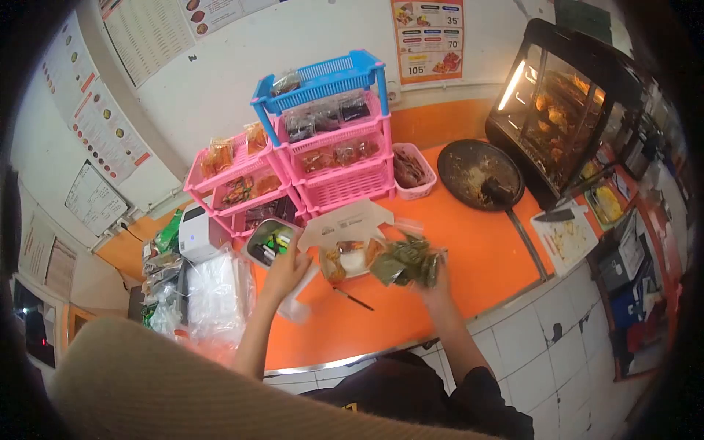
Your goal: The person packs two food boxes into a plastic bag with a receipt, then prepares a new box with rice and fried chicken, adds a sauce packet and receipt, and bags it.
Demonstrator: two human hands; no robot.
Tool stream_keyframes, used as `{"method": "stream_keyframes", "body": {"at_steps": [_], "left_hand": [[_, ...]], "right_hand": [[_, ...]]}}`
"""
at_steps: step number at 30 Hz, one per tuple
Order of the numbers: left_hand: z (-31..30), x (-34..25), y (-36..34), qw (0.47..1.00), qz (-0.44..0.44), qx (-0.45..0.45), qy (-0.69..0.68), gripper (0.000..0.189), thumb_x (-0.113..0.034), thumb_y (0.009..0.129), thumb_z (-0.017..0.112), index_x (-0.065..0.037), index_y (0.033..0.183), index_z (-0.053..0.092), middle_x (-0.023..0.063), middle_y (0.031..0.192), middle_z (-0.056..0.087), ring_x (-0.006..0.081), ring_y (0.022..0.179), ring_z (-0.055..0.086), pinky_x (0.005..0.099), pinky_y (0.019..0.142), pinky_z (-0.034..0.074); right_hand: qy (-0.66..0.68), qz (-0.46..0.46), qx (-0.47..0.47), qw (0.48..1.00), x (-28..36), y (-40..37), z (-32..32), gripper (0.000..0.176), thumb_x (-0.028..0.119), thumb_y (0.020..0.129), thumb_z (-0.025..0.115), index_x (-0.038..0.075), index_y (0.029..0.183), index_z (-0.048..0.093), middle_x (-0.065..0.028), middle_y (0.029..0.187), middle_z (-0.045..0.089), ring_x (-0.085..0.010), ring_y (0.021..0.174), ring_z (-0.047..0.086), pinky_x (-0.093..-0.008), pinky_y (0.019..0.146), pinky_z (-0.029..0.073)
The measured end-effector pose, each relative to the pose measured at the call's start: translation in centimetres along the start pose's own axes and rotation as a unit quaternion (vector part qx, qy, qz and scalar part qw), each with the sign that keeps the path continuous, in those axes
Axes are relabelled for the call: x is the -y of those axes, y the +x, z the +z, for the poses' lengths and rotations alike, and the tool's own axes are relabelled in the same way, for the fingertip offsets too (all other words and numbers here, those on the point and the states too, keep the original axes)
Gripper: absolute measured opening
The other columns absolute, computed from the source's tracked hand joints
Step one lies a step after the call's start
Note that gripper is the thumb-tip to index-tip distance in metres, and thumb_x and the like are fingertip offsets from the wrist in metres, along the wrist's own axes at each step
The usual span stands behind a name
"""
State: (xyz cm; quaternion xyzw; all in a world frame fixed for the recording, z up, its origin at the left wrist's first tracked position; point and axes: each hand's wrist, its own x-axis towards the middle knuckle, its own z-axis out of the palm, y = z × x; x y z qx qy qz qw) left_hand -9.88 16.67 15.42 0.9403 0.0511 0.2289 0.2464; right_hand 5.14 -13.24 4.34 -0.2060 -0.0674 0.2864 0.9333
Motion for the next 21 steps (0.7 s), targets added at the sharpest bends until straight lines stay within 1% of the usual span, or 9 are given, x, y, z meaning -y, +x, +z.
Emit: {"method": "stream_keyframes", "body": {"at_steps": [3, 6, 8, 10, 11, 13, 16, 19, 21], "left_hand": [[1.2, 1.1, 5.1, 0.990, -0.083, 0.061, 0.095, 0.071, -0.027, 0.084, 0.058, -0.011, 0.143, 0.022, 0.0242, 0.071, 0.062, 0.0419, 0.067, 0.061, 0.0504, 0.062, 0.048], [3.9, 3.6, 6.3, 0.986, -0.085, 0.062, 0.130, 0.062, -0.028, 0.084, 0.056, -0.012, 0.137, 0.030, 0.0251, 0.069, 0.061, 0.0429, 0.068, 0.061, 0.0511, 0.061, 0.049], [4.9, 4.0, 5.5, 0.982, -0.098, 0.104, 0.126, 0.052, -0.028, 0.084, 0.055, -0.013, 0.131, 0.036, 0.0249, 0.069, 0.060, 0.0435, 0.069, 0.061, 0.0516, 0.060, 0.049], [5.5, 3.6, 3.8, 0.978, -0.101, 0.142, 0.114, 0.041, -0.027, 0.085, 0.054, -0.015, 0.123, 0.042, 0.0236, 0.069, 0.061, 0.0436, 0.068, 0.061, 0.0522, 0.059, 0.049], [5.4, 2.9, 2.7, 0.977, -0.100, 0.160, 0.104, 0.035, -0.027, 0.086, 0.054, -0.016, 0.118, 0.044, 0.0224, 0.069, 0.061, 0.0435, 0.067, 0.061, 0.0525, 0.058, 0.048], [5.5, 1.4, 0.4, 0.975, -0.117, 0.165, 0.095, 0.035, -0.027, 0.087, 0.053, -0.019, 0.120, 0.045, 0.0206, 0.069, 0.061, 0.0421, 0.062, 0.061, 0.0526, 0.056, 0.048], [6.0, 0.2, -1.1, 0.970, -0.147, 0.166, 0.096, 0.036, -0.028, 0.089, 0.052, -0.020, 0.123, 0.045, 0.0188, 0.068, 0.062, 0.0397, 0.060, 0.061, 0.0504, 0.053, 0.049], [7.2, 0.9, -2.0, 0.973, -0.131, 0.157, 0.111, 0.037, -0.032, 0.090, 0.051, -0.021, 0.124, 0.044, 0.0166, 0.065, 0.061, 0.0370, 0.058, 0.062, 0.0478, 0.050, 0.049], [7.3, 0.7, -2.1, 0.964, -0.144, 0.177, 0.134, 0.038, -0.034, 0.090, 0.051, -0.022, 0.125, 0.044, 0.0145, 0.063, 0.061, 0.0351, 0.056, 0.062, 0.0459, 0.049, 0.049]], "right_hand": [[0.040, -0.021, -0.032, 0.998, 3.2, 3.6, 1.2, 0.038, 0.043, 0.096, 0.040, 0.011, 0.113, 0.051, -0.0090, 0.115, 0.056, -0.0267, 0.107, 0.055, -0.0447, 0.088, 0.048], [0.024, -0.079, -0.086, 0.993, 3.9, 8.9, -1.7, 0.025, 0.034, 0.097, 0.044, 0.011, 0.103, 0.051, -0.0072, 0.109, 0.057, -0.0244, 0.101, 0.057, -0.0436, 0.083, 0.050], [0.005, -0.101, -0.109, 0.989, 3.7, 12.4, -2.1, 0.018, 0.028, 0.097, 0.046, 0.011, 0.096, 0.051, -0.0055, 0.099, 0.059, -0.0221, 0.090, 0.060, -0.0399, 0.078, 0.052], [-0.021, -0.126, -0.105, 0.986, 2.8, 14.8, -1.0, 0.016, 0.025, 0.096, 0.049, 0.010, 0.097, 0.053, -0.0049, 0.095, 0.060, -0.0204, 0.086, 0.061, -0.0371, 0.076, 0.052], [-0.082, -0.125, -0.116, 0.982, 2.3, 16.2, -0.8, 0.013, 0.022, 0.094, 0.051, 0.009, 0.096, 0.055, -0.0044, 0.093, 0.060, -0.0191, 0.083, 0.060, -0.0356, 0.075, 0.051], [-0.204, -0.117, -0.133, 0.963, 0.4, 19.2, -1.1, 0.009, 0.016, 0.090, 0.057, 0.008, 0.095, 0.058, -0.0034, 0.088, 0.061, -0.0164, 0.079, 0.060, -0.0325, 0.072, 0.050], [-0.291, -0.124, -0.146, 0.938, -4.8, 23.7, -1.9, 0.013, 0.010, 0.082, 0.064, 0.007, 0.094, 0.061, -0.0013, 0.082, 0.061, -0.0135, 0.075, 0.058, -0.0297, 0.069, 0.048], [-0.407, -0.094, -0.104, 0.903, -9.1, 27.8, -2.1, 0.017, 0.012, 0.077, 0.069, 0.006, 0.091, 0.060, -0.0013, 0.082, 0.061, -0.0127, 0.074, 0.058, -0.0283, 0.068, 0.046], [-0.426, -0.070, -0.071, 0.899, -10.9, 30.3, -1.4, 0.019, 0.013, 0.078, 0.069, 0.006, 0.093, 0.059, -0.0021, 0.083, 0.062, -0.0124, 0.073, 0.058, -0.0278, 0.069, 0.046]]}}
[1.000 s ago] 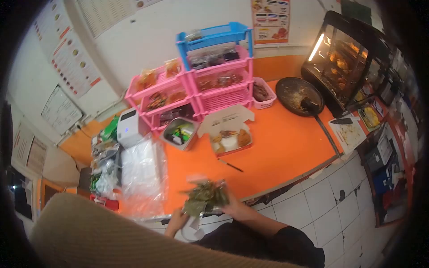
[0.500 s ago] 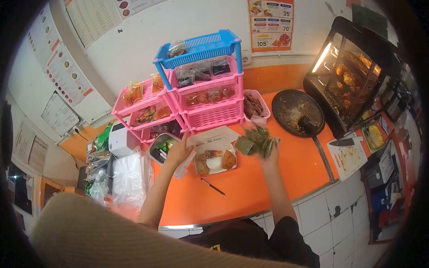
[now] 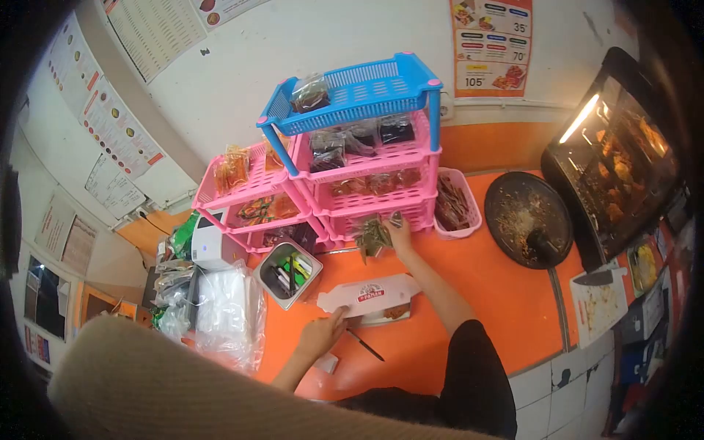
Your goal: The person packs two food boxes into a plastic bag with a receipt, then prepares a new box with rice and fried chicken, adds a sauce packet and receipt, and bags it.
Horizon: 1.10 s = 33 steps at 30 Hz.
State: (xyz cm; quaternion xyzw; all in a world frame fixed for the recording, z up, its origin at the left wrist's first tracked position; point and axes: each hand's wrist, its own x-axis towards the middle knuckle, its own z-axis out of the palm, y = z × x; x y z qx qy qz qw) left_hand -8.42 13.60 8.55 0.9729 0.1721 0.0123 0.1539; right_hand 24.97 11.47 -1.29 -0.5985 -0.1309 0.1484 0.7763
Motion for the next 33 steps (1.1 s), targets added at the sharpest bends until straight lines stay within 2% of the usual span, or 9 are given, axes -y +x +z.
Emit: {"method": "stream_keyframes", "body": {"at_steps": [5, 7, 17, 21, 25, 26, 29, 30, 33], "left_hand": [[-0.7, -0.3, -0.2, 0.999, -0.014, 0.023, 0.026, 0.040, -0.036, 0.091, 0.050, -0.024, 0.129, 0.043, 0.0100, 0.058, 0.059, 0.0313, 0.051, 0.061, 0.0423, 0.046, 0.049], [-0.2, -0.2, -0.5, 0.999, -0.011, 0.031, 0.021, 0.043, -0.036, 0.091, 0.050, -0.024, 0.131, 0.042, 0.0086, 0.057, 0.059, 0.0302, 0.050, 0.061, 0.0411, 0.045, 0.049], [-3.5, -1.1, -3.2, 0.986, -0.051, -0.137, -0.079, 0.055, -0.022, 0.085, 0.059, -0.015, 0.135, 0.036, 0.0185, 0.093, 0.062, 0.0363, 0.071, 0.062, 0.0461, 0.060, 0.050], [-5.9, -1.0, -6.1, 0.958, -0.114, -0.177, -0.197, 0.042, -0.015, 0.085, 0.060, -0.009, 0.124, 0.046, 0.0161, 0.088, 0.061, 0.0329, 0.065, 0.061, 0.0399, 0.055, 0.048], [-6.5, 1.4, -8.4, 0.947, -0.006, -0.241, -0.212, 0.022, -0.006, 0.086, 0.055, -0.004, 0.107, 0.055, 0.0147, 0.091, 0.058, 0.0290, 0.073, 0.059, 0.0362, 0.056, 0.045], [-7.3, 0.7, -9.2, 0.938, -0.079, -0.213, -0.263, 0.017, -0.002, 0.086, 0.054, -0.003, 0.102, 0.059, 0.0119, 0.087, 0.054, 0.0218, 0.068, 0.055, 0.0311, 0.054, 0.042], [-10.9, -0.6, -11.0, 0.937, -0.152, -0.165, -0.266, 0.021, -0.002, 0.085, 0.056, -0.004, 0.105, 0.060, 0.0086, 0.083, 0.052, 0.0162, 0.063, 0.050, 0.0268, 0.049, 0.038], [-11.3, -0.9, -11.5, 0.922, -0.163, -0.190, -0.294, 0.022, -0.001, 0.085, 0.056, -0.005, 0.106, 0.061, 0.0054, 0.084, 0.053, 0.0102, 0.065, 0.050, 0.0219, 0.049, 0.038], [-11.3, -0.7, -13.2, 0.881, -0.164, -0.251, -0.366, 0.021, -0.001, 0.086, 0.056, -0.004, 0.106, 0.062, 0.0041, 0.088, 0.055, 0.0092, 0.068, 0.053, 0.0207, 0.051, 0.041]], "right_hand": [[-0.066, -0.110, -0.077, 0.989, -2.9, 5.3, 3.1, 0.048, 0.032, 0.080, 0.068, 0.004, 0.116, 0.056, -0.0115, 0.113, 0.060, -0.0231, 0.104, 0.056, -0.0346, 0.091, 0.043], [-0.344, -0.136, -0.086, 0.925, -6.9, 9.9, 2.1, 0.060, 0.048, 0.084, 0.055, 0.006, 0.126, 0.051, -0.0139, 0.131, 0.050, -0.0295, 0.123, 0.044, -0.0409, 0.103, 0.034], [-0.577, -0.252, 0.138, 0.765, 0.2, 8.6, -0.6, 0.071, 0.058, 0.075, 0.061, 0.013, 0.128, 0.050, -0.0098, 0.131, 0.050, -0.0290, 0.122, 0.044, -0.0423, 0.105, 0.032], [-0.427, -0.073, 0.194, 0.880, 4.5, 6.3, -3.9, 0.074, 0.041, 0.066, 0.078, 0.010, 0.127, 0.050, -0.0137, 0.134, 0.047, -0.0296, 0.125, 0.041, -0.0396, 0.106, 0.031], [-0.525, -0.268, 0.052, 0.806, 0.4, 6.8, -6.1, 0.061, 0.020, 0.063, 0.077, 0.000, 0.116, 0.054, -0.0219, 0.119, 0.054, -0.0351, 0.113, 0.050, -0.0407, 0.098, 0.039], [-0.558, -0.316, 0.022, 0.767, 0.0, 6.4, -6.4, 0.056, 0.017, 0.066, 0.074, 0.000, 0.116, 0.054, -0.0213, 0.110, 0.060, -0.0390, 0.106, 0.054, -0.0404, 0.093, 0.043], [-0.436, -0.182, 0.086, 0.877, 6.7, 0.4, -6.0, 0.053, 0.013, 0.067, 0.072, 0.000, 0.116, 0.055, -0.0236, 0.101, 0.062, -0.0438, 0.099, 0.056, -0.0412, 0.087, 0.046], [-0.420, -0.293, 0.029, 0.859, 6.7, -1.1, -6.3, 0.037, 0.013, 0.075, 0.069, 0.001, 0.108, 0.058, -0.0169, 0.086, 0.065, -0.0348, 0.081, 0.063, -0.0360, 0.072, 0.051], [-0.112, -0.104, 0.048, 0.987, 11.6, -8.2, -6.7, 0.016, 0.016, 0.085, 0.064, 0.004, 0.095, 0.058, -0.0069, 0.079, 0.062, -0.0159, 0.068, 0.061, -0.0272, 0.057, 0.049]]}}
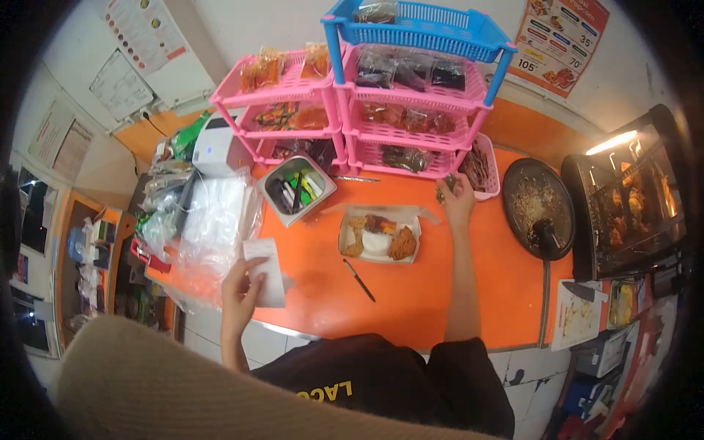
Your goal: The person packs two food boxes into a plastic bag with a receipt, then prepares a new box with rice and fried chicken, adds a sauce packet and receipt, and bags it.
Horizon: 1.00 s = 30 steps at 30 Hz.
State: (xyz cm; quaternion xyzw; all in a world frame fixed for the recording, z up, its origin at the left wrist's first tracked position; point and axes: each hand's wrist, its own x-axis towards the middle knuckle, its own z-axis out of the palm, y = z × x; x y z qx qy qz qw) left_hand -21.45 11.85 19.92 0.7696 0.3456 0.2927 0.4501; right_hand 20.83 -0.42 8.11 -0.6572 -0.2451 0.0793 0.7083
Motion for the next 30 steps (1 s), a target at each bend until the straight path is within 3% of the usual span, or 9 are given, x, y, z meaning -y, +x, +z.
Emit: {"method": "stream_keyframes", "body": {"at_steps": [5, 9, 13, 16, 17, 23, 26, 29, 30], "left_hand": [[1.2, 2.1, -1.8, 1.000, 0.006, 0.011, -0.023, 0.021, -0.010, 0.089, 0.054, -0.005, 0.107, 0.063, 0.0054, 0.087, 0.057, 0.0115, 0.071, 0.055, 0.0242, 0.059, 0.046], [6.1, 1.1, -3.0, 0.992, -0.022, 0.108, -0.068, 0.023, -0.017, 0.087, 0.061, -0.005, 0.106, 0.065, 0.0075, 0.092, 0.059, 0.0155, 0.080, 0.059, 0.0255, 0.061, 0.048], [8.7, -0.4, -2.8, 0.991, 0.001, 0.068, -0.116, 0.025, -0.018, 0.084, 0.065, -0.003, 0.103, 0.065, 0.0073, 0.089, 0.061, 0.0172, 0.077, 0.060, 0.0271, 0.061, 0.048], [8.0, -1.2, -2.2, 0.995, 0.041, 0.056, -0.067, 0.021, -0.017, 0.084, 0.065, -0.001, 0.098, 0.066, 0.0063, 0.082, 0.061, 0.0167, 0.072, 0.060, 0.0273, 0.059, 0.046], [7.8, -1.0, -2.2, 0.996, 0.045, 0.047, -0.060, 0.020, -0.017, 0.085, 0.064, 0.000, 0.095, 0.066, 0.0059, 0.080, 0.061, 0.0155, 0.070, 0.060, 0.0269, 0.059, 0.046], [6.4, 1.6, -2.3, 0.986, -0.028, -0.022, -0.162, 0.019, -0.014, 0.089, 0.059, 0.003, 0.091, 0.066, 0.0040, 0.074, 0.057, 0.0080, 0.063, 0.052, 0.0233, 0.055, 0.042], [6.1, 2.2, -3.0, 0.984, -0.040, -0.035, -0.171, 0.019, -0.013, 0.090, 0.058, 0.003, 0.092, 0.066, 0.0030, 0.076, 0.056, 0.0076, 0.067, 0.053, 0.0225, 0.056, 0.042], [6.1, 3.4, -3.0, 0.985, -0.030, -0.046, -0.162, 0.017, -0.011, 0.089, 0.058, 0.000, 0.100, 0.064, 0.0041, 0.084, 0.057, 0.0089, 0.075, 0.056, 0.0237, 0.059, 0.046], [5.7, 3.3, -2.8, 0.984, -0.030, -0.052, -0.168, 0.017, -0.010, 0.089, 0.058, -0.001, 0.103, 0.063, 0.0045, 0.088, 0.058, 0.0098, 0.078, 0.057, 0.0242, 0.061, 0.047]], "right_hand": [[0.043, 0.106, 0.055, 0.992, 7.1, -10.5, 1.4, 0.022, 0.028, 0.096, 0.050, 0.008, 0.087, 0.051, -0.0032, 0.080, 0.061, -0.0071, 0.065, 0.059, -0.0172, 0.046, 0.044], [0.171, 0.176, 0.186, 0.951, 10.4, -16.1, 7.0, 0.028, 0.031, 0.100, 0.037, 0.007, 0.095, 0.049, -0.0063, 0.093, 0.060, -0.0127, 0.084, 0.061, -0.0250, 0.070, 0.053], [0.160, 0.155, 0.232, 0.947, 12.8, -17.8, 10.5, 0.022, 0.025, 0.099, 0.044, 0.004, 0.098, 0.048, -0.0048, 0.106, 0.050, -0.0083, 0.093, 0.048, -0.0229, 0.079, 0.043], [0.105, 0.054, 0.274, 0.955, 11.9, -18.8, 11.6, 0.016, 0.018, 0.094, 0.054, 0.004, 0.099, 0.048, -0.0039, 0.105, 0.049, -0.0076, 0.087, 0.047, -0.0222, 0.073, 0.043], [0.141, 0.117, 0.274, 0.944, 12.1, -19.1, 11.6, 0.019, 0.012, 0.087, 0.063, 0.004, 0.097, 0.049, -0.0042, 0.100, 0.051, -0.0069, 0.084, 0.050, -0.0210, 0.069, 0.044], [0.105, 0.154, 0.303, 0.935, 12.8, -19.4, 10.6, 0.022, 0.010, 0.083, 0.068, 0.002, 0.094, 0.050, -0.0013, 0.089, 0.056, -0.0069, 0.078, 0.055, -0.0216, 0.064, 0.045], [0.129, 0.266, 0.370, 0.881, 11.5, -19.1, 9.8, 0.024, 0.008, 0.081, 0.069, 0.003, 0.094, 0.049, -0.0017, 0.096, 0.058, -0.0068, 0.081, 0.056, -0.0221, 0.066, 0.045], [0.225, 0.243, 0.276, 0.902, 9.9, -18.8, 9.6, 0.020, 0.006, 0.082, 0.067, 0.004, 0.091, 0.049, -0.0068, 0.101, 0.061, -0.0113, 0.091, 0.056, -0.0259, 0.077, 0.045], [0.163, 0.137, 0.219, 0.952, 9.3, -18.2, 9.7, 0.019, 0.007, 0.082, 0.066, 0.004, 0.089, 0.049, -0.0085, 0.104, 0.060, -0.0136, 0.094, 0.056, -0.0285, 0.080, 0.044]]}}
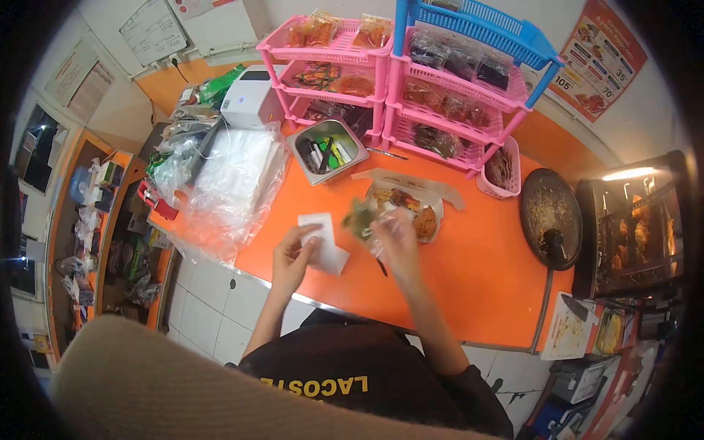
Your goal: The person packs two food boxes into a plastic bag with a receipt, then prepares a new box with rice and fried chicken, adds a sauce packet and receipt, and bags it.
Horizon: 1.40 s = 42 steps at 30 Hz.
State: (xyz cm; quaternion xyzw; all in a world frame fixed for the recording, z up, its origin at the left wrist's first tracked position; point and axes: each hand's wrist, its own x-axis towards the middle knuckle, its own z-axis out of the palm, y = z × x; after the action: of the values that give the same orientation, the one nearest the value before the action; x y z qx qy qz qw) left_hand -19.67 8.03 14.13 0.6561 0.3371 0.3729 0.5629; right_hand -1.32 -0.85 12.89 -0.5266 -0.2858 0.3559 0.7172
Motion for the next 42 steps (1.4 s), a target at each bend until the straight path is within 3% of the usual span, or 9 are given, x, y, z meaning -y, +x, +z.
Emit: {"method": "stream_keyframes", "body": {"at_steps": [3, 5, 8, 11, 16, 20, 26, 35, 42], "left_hand": [[-2.0, 0.4, 1.0, 0.999, 0.014, 0.017, 0.029, 0.023, -0.006, 0.088, 0.056, -0.005, 0.111, 0.060, 0.0054, 0.097, 0.058, 0.0123, 0.084, 0.060, 0.0255, 0.065, 0.050], [-3.0, 0.2, 2.1, 0.998, 0.009, 0.027, 0.049, 0.024, -0.003, 0.088, 0.054, -0.005, 0.111, 0.060, 0.0055, 0.103, 0.059, 0.0150, 0.088, 0.061, 0.0260, 0.067, 0.052], [-2.8, -2.3, 3.2, 0.998, 0.056, 0.002, 0.036, 0.024, -0.003, 0.088, 0.054, -0.005, 0.111, 0.060, 0.0055, 0.103, 0.059, 0.0138, 0.085, 0.060, 0.0241, 0.064, 0.050], [-2.6, -3.2, 2.3, 0.998, 0.046, 0.007, 0.031, 0.028, -0.002, 0.086, 0.057, -0.005, 0.113, 0.059, 0.0049, 0.103, 0.059, 0.0113, 0.083, 0.060, 0.0226, 0.061, 0.050], [-1.7, 4.8, 0.1, 0.995, -0.084, 0.056, -0.014, 0.048, -0.004, 0.082, 0.062, -0.010, 0.127, 0.048, 0.0060, 0.121, 0.052, 0.0117, 0.077, 0.062, 0.0257, 0.061, 0.051], [-2.5, 16.6, -3.1, 0.938, 0.054, 0.079, 0.332, 0.061, -0.013, 0.077, 0.068, -0.012, 0.132, 0.043, 0.0113, 0.128, 0.045, 0.0207, 0.074, 0.062, 0.0340, 0.065, 0.052], [-1.8, 13.8, -3.3, 0.905, -0.074, 0.110, 0.404, 0.070, -0.024, 0.070, 0.074, -0.009, 0.131, 0.044, 0.0127, 0.136, 0.035, 0.0298, 0.102, 0.052, 0.0398, 0.079, 0.049], [-2.4, 13.6, -2.9, 0.841, 0.031, 0.102, 0.531, 0.102, -0.050, 0.052, 0.079, 0.003, 0.129, 0.040, 0.0119, 0.135, 0.035, 0.0319, 0.122, 0.035, 0.0437, 0.091, 0.033], [-2.4, 15.4, -3.7, 0.881, 0.053, 0.028, 0.469, 0.093, -0.051, 0.058, 0.076, -0.001, 0.129, 0.042, 0.0137, 0.135, 0.037, 0.0339, 0.123, 0.035, 0.0461, 0.094, 0.030]], "right_hand": [[-0.335, -0.237, -0.089, 0.907, -0.8, 1.8, -2.2, 0.016, 0.008, 0.082, 0.064, 0.004, 0.086, 0.049, -0.0135, 0.112, 0.057, -0.0216, 0.103, 0.053, -0.0363, 0.089, 0.041], [-0.636, -0.290, -0.040, 0.714, -1.3, 2.2, -3.7, 0.017, 0.010, 0.082, 0.063, 0.002, 0.090, 0.050, -0.0163, 0.118, 0.054, -0.0283, 0.105, 0.051, -0.0417, 0.093, 0.038], [-0.644, -0.289, -0.032, 0.708, -2.9, 0.0, -2.9, 0.026, 0.011, 0.078, 0.065, 0.000, 0.098, 0.052, -0.0158, 0.119, 0.050, -0.0323, 0.105, 0.050, -0.0434, 0.091, 0.041], [-0.567, -0.093, 0.051, 0.817, -5.3, -2.6, -2.5, 0.031, 0.012, 0.078, 0.065, -0.002, 0.103, 0.054, -0.0168, 0.115, 0.052, -0.0337, 0.106, 0.049, -0.0420, 0.088, 0.044], [-0.585, -0.002, 0.048, 0.810, -11.2, -4.5, -4.1, 0.028, 0.007, 0.076, 0.065, -0.003, 0.100, 0.055, -0.0194, 0.104, 0.055, -0.0350, 0.097, 0.054, -0.0425, 0.081, 0.047], [-0.590, 0.040, 0.094, 0.801, -12.1, -3.8, -5.3, 0.031, 0.003, 0.075, 0.067, -0.004, 0.102, 0.054, -0.0148, 0.084, 0.061, -0.0297, 0.072, 0.063, -0.0367, 0.067, 0.051], [-0.082, 0.224, 0.123, 0.963, -13.2, -1.9, -2.8, 0.009, -0.001, 0.080, 0.062, -0.001, 0.084, 0.054, -0.0051, 0.075, 0.060, -0.0126, 0.067, 0.062, -0.0260, 0.059, 0.051], [-0.157, 0.089, 0.290, 0.940, -17.1, -0.9, 1.9, 0.014, -0.001, 0.079, 0.063, 0.002, 0.074, 0.050, -0.0015, 0.071, 0.057, -0.0075, 0.066, 0.059, -0.0217, 0.058, 0.048], [-0.148, 0.099, 0.194, 0.965, -17.5, -0.8, 0.3, 0.013, -0.001, 0.081, 0.062, 0.004, 0.076, 0.051, 0.0000, 0.070, 0.057, -0.0059, 0.064, 0.057, -0.0190, 0.056, 0.045]]}}
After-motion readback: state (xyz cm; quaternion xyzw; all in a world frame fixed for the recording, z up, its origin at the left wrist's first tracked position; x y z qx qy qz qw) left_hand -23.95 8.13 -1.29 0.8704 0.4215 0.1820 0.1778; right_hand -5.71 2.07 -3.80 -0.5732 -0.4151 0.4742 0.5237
